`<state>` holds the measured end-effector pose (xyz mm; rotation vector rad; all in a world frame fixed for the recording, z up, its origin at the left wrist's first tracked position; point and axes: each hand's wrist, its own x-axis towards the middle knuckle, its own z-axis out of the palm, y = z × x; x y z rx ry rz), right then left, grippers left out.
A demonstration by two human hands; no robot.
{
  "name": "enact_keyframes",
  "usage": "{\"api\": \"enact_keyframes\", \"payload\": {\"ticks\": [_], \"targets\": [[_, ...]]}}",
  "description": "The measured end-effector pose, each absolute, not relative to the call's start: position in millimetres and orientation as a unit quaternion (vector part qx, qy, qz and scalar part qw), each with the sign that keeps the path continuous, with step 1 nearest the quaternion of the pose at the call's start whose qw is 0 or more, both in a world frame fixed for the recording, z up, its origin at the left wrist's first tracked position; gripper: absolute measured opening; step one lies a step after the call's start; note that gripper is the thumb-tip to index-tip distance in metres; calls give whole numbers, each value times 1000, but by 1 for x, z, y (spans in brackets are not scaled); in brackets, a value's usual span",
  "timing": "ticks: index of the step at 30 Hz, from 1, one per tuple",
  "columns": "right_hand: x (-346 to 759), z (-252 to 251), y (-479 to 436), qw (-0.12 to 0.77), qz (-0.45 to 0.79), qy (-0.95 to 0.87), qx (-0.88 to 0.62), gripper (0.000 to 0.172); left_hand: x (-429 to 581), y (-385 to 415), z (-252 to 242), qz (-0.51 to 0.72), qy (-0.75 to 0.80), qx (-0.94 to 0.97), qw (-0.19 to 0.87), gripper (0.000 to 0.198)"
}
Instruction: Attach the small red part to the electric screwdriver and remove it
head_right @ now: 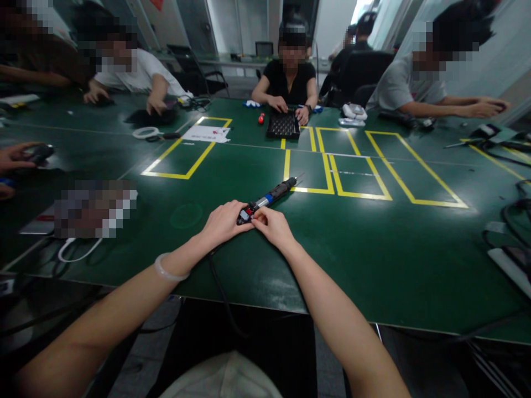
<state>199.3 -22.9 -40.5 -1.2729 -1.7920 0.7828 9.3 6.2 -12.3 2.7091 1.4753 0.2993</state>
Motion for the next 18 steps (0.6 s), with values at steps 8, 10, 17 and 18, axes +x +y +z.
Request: {"api": "enact_keyframes", "payload": {"ticks": [8, 10, 17, 18], "targets": [[199, -41, -24, 401, 279, -728, -481, 13, 16, 6, -7, 74, 524, 848, 16, 52], [198, -42, -24, 406, 279, -727, -479, 16, 13, 10, -7, 69, 525, 848, 12, 53], [201, -40, -24, 394, 280, -728, -485, 14, -11, 31, -6, 57, 525, 850, 2, 57], [202, -40, -24, 392, 279, -729, -487, 14, -15, 34, -6, 54, 527, 848, -1, 57]]}}
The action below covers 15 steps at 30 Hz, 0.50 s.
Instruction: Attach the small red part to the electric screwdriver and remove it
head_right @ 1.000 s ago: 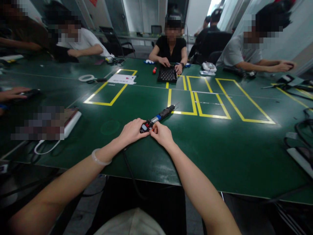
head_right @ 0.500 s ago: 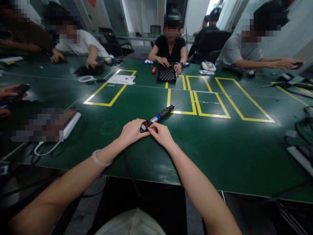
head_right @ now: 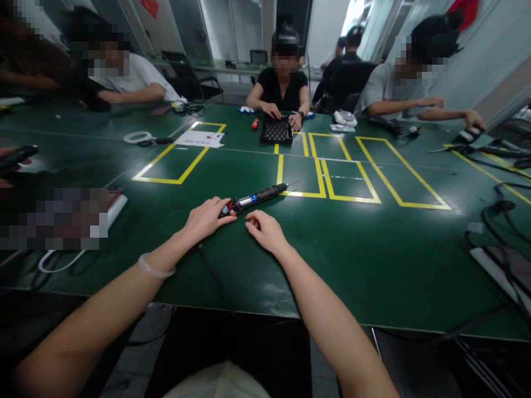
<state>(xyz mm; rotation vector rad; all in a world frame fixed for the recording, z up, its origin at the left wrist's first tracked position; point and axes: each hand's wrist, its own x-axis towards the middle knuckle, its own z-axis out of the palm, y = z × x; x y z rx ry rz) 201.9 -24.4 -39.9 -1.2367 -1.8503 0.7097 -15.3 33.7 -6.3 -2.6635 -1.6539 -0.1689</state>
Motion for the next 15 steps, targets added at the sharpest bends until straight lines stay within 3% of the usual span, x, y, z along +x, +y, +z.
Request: {"api": "enact_keyframes", "payload": {"ticks": [15], "targets": [[203, -41, -24, 376, 266, -742, -487, 8, -132, 87, -12, -30, -681, -731, 30, 73]]}}
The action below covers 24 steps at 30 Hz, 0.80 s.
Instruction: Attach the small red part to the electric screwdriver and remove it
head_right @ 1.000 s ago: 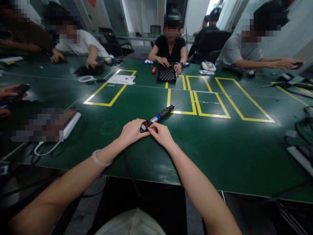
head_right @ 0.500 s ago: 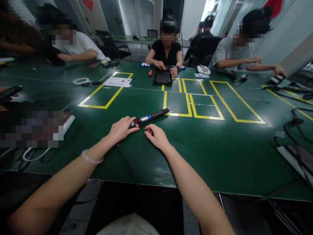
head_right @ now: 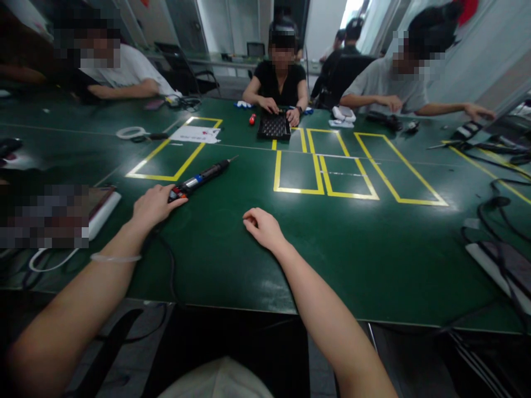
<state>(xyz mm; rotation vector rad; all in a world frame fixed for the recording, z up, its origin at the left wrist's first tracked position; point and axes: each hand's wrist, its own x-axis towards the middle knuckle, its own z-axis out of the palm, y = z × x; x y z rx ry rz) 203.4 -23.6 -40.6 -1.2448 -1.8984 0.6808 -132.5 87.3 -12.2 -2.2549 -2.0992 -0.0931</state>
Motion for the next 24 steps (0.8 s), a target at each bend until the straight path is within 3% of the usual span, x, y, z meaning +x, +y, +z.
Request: {"api": "enact_keyframes", "payload": {"ticks": [7, 13, 20, 24], "targets": [[204, -41, -23, 369, 265, -747, -486, 8, -159, 101, -16, -67, -719, -692, 32, 73], [205, -40, -23, 363, 262, -750, -487, 8, -150, 92, -11, -161, -689, -705, 55, 59], [204, -40, -24, 359, 257, -753, -487, 8, -137, 86, -6, -140, -664, -727, 105, 32], [204, -39, -24, 354, 254, -756, -488, 8, -137, 89, -10, -173, -658, -723, 122, 27]]}}
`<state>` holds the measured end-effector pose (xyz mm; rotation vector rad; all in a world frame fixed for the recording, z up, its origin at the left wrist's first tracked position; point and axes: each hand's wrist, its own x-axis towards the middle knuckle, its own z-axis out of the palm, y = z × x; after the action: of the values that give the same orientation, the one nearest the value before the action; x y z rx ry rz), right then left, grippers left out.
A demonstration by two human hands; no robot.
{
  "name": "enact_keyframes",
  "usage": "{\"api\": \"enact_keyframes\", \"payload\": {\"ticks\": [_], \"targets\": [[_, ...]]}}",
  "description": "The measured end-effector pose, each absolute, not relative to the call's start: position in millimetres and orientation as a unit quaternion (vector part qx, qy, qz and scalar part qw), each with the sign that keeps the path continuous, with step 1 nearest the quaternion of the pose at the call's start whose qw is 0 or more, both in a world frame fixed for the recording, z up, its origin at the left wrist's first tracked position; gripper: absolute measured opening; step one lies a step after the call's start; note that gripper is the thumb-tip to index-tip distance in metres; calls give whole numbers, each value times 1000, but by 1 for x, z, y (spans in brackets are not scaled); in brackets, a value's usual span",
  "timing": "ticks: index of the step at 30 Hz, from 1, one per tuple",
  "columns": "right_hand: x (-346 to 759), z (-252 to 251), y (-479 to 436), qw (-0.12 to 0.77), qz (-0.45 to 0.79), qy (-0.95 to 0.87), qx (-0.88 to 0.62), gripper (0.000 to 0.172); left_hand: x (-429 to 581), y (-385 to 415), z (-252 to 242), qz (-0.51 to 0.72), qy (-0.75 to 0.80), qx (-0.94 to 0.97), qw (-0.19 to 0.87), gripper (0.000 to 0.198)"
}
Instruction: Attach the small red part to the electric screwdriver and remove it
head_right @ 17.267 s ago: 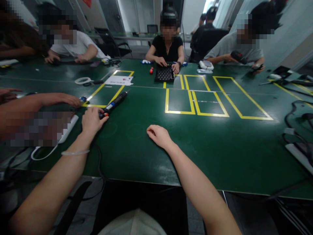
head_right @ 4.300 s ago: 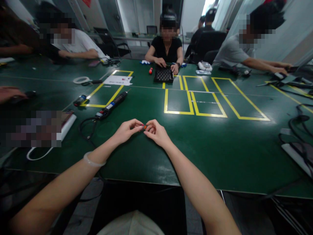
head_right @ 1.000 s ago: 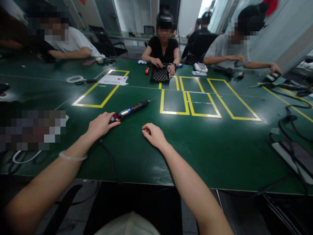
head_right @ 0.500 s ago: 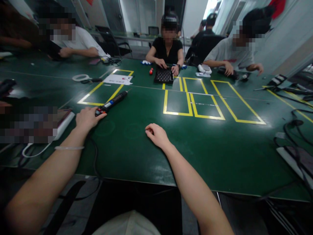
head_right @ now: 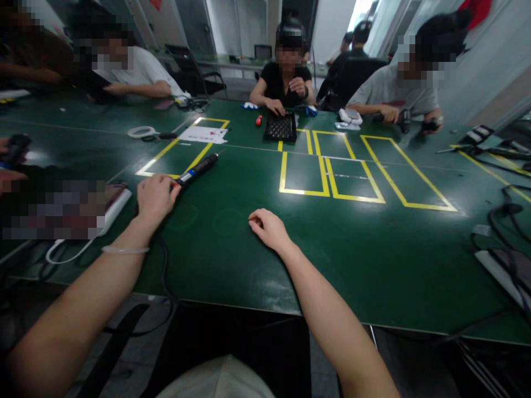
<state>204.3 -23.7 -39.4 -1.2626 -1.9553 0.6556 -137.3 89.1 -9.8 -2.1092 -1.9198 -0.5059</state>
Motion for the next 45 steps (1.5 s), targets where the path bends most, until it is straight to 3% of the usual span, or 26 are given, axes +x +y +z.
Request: {"api": "enact_keyframes", "payload": {"ticks": [5, 9, 12, 19, 21, 27, 33, 38, 45], "targets": [[204, -39, -23, 347, 251, -758, -492, 7, -135, 93, -11, -313, -617, -719, 59, 30], [203, -40, -23, 357, 259, -753, -488, 9, -105, 83, -4, -430, -539, -697, -196, 35], [203, -41, -22, 377, 286, -738, -481, 11, -70, 64, 6, -414, -465, -690, -369, 41], [201, -41, -22, 457, 480, -635, -397, 33, -7, 24, 12, -277, -346, -703, -556, 69], [198, -39, -24, 453, 523, -618, -372, 40, -2, 19, 6, -249, -326, -711, -571, 72], [191, -37, -29, 446, 564, -610, -333, 34, -5, 19, -8, -227, -312, -739, -552, 64], [198, -42, -22, 480, 520, -572, -414, 40, -8, 18, -3, -277, -326, -813, -396, 36], [200, -41, -21, 468, 520, -573, -427, 41, -4, 9, 2, -260, -310, -862, -306, 27], [195, -40, -25, 466, 472, -614, -428, 34, -3, 12, -1, -258, -371, -829, -328, 27]]}}
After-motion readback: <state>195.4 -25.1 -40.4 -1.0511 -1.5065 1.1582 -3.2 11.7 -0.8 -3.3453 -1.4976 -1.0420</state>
